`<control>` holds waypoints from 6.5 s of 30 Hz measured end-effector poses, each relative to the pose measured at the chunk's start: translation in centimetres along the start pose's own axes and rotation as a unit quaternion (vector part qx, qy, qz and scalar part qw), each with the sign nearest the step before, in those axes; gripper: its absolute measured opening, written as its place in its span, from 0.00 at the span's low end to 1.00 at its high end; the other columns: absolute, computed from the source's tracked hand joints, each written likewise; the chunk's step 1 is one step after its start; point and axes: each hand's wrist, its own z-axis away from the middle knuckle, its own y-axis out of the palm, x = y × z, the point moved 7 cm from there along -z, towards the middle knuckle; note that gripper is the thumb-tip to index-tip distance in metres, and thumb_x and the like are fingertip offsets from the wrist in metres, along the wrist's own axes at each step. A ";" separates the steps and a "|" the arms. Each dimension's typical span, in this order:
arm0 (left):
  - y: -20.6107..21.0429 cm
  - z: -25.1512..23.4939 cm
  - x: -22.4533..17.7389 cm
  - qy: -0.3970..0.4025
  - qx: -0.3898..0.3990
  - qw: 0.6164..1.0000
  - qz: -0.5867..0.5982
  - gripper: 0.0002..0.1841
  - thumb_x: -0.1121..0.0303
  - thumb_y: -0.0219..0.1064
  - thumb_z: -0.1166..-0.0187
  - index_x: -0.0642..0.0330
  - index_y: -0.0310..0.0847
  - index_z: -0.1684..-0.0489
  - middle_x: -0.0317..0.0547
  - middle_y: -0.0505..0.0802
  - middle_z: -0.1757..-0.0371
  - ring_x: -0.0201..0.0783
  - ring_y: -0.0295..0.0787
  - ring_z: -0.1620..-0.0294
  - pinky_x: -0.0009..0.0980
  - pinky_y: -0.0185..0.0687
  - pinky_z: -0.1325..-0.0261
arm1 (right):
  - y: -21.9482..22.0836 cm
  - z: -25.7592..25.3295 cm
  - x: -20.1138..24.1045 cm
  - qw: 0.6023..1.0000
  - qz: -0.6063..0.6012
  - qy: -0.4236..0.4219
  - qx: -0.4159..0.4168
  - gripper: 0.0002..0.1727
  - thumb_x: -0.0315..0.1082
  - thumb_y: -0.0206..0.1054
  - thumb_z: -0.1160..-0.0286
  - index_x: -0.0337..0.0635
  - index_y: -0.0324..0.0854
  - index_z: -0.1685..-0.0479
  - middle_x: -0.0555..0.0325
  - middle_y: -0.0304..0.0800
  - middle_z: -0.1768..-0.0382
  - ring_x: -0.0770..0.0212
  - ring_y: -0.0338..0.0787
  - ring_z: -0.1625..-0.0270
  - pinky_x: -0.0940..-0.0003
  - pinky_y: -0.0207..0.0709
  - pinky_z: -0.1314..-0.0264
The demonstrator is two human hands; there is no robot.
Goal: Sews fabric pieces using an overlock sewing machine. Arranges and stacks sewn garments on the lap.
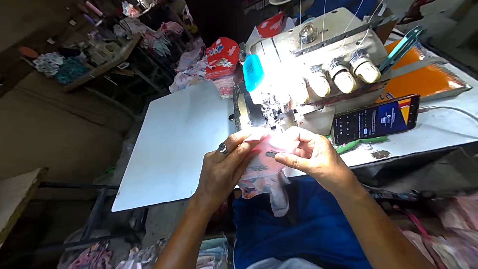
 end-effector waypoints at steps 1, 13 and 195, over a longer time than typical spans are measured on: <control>-0.1 0.0 0.0 0.000 -0.001 1.000 -0.003 0.09 0.72 0.66 0.15 0.69 0.85 0.48 0.55 0.90 0.38 0.33 0.87 0.37 0.20 0.79 0.36 | -0.1 0.2 -0.1 1.000 -0.005 0.003 -0.017 0.13 0.25 0.80 0.40 0.45 0.81 0.61 0.64 0.91 0.68 0.74 0.91 0.67 0.81 0.86 0.63; 0.1 1.1 0.0 -0.077 -0.082 0.993 -0.032 0.11 0.73 0.65 0.15 0.71 0.84 0.43 0.58 0.88 0.35 0.32 0.85 0.35 0.20 0.77 0.34 | -0.2 0.8 0.2 0.978 0.042 -0.083 -0.184 0.04 0.28 0.75 0.27 0.42 0.88 0.58 0.67 0.91 0.66 0.79 0.88 0.66 0.84 0.84 0.61; 6.7 -2.8 8.9 -0.241 0.082 0.967 0.016 0.12 0.70 0.56 0.13 0.67 0.77 0.41 0.61 0.87 0.39 0.49 0.86 0.39 0.41 0.79 0.34 | -1.4 2.0 -2.5 0.987 0.146 -0.011 -0.071 0.09 0.29 0.63 0.20 0.33 0.84 0.49 0.69 0.90 0.66 0.84 0.86 0.65 0.89 0.81 0.60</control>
